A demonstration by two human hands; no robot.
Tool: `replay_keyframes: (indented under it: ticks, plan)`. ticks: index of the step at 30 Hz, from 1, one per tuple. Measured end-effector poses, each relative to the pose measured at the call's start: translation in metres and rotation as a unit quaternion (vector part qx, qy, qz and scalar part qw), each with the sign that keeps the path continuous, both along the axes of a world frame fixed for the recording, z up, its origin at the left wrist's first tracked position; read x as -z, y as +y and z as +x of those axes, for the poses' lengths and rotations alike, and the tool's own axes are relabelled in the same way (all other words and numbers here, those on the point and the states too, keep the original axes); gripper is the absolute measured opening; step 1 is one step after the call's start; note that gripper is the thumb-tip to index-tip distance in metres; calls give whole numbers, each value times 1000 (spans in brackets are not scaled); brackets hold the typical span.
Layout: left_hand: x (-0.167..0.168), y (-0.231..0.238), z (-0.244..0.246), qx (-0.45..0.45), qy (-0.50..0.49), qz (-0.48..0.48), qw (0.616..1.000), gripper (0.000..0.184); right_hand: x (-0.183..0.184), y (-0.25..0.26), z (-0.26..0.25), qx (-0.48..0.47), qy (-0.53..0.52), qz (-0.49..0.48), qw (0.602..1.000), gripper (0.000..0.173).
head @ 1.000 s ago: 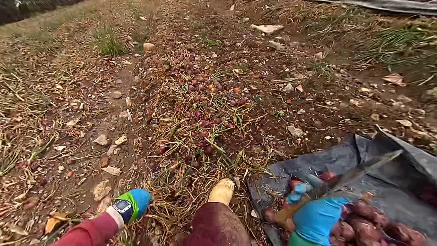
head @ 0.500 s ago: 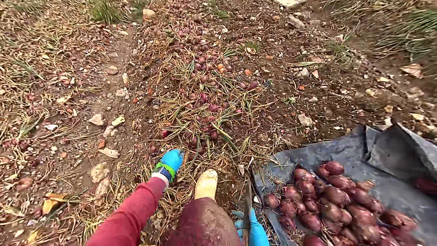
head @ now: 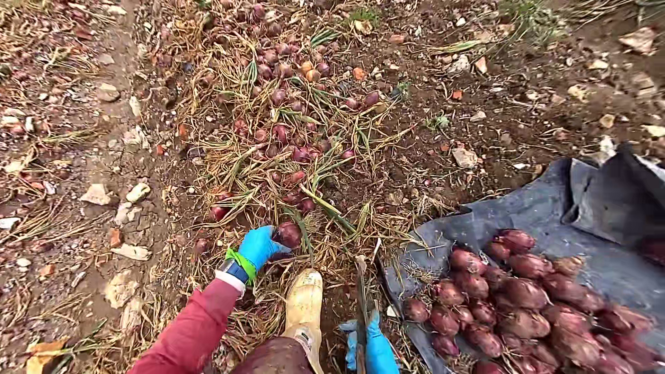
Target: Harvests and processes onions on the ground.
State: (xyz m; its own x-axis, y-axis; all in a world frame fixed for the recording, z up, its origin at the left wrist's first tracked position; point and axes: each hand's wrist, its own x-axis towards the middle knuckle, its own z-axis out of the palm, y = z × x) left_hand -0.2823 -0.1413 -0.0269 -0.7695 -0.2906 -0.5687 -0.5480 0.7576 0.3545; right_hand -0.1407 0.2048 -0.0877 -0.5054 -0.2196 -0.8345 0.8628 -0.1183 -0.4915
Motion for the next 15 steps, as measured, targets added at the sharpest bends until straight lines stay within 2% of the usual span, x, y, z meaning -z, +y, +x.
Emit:
replay_keyframes:
  ticks: [4,6,9,12,15]
  plan:
    - [-42,37,19,141,17,11,990,48,-26,-28,-31,-108,165,-94,976,88]
    - [-57,52,22,205,-5,3,979,59,-45,-34,-47,-121,231,-114,959,87]
    - [-75,58,23,278,-25,35,960,61,-57,-41,-63,-103,252,-106,956,80]
    - [-73,59,20,313,-44,167,934,55,-64,-39,-72,-97,264,-120,952,69]
    - [-58,60,7,280,-79,352,890,57,-70,-34,-87,-138,290,-49,946,81]
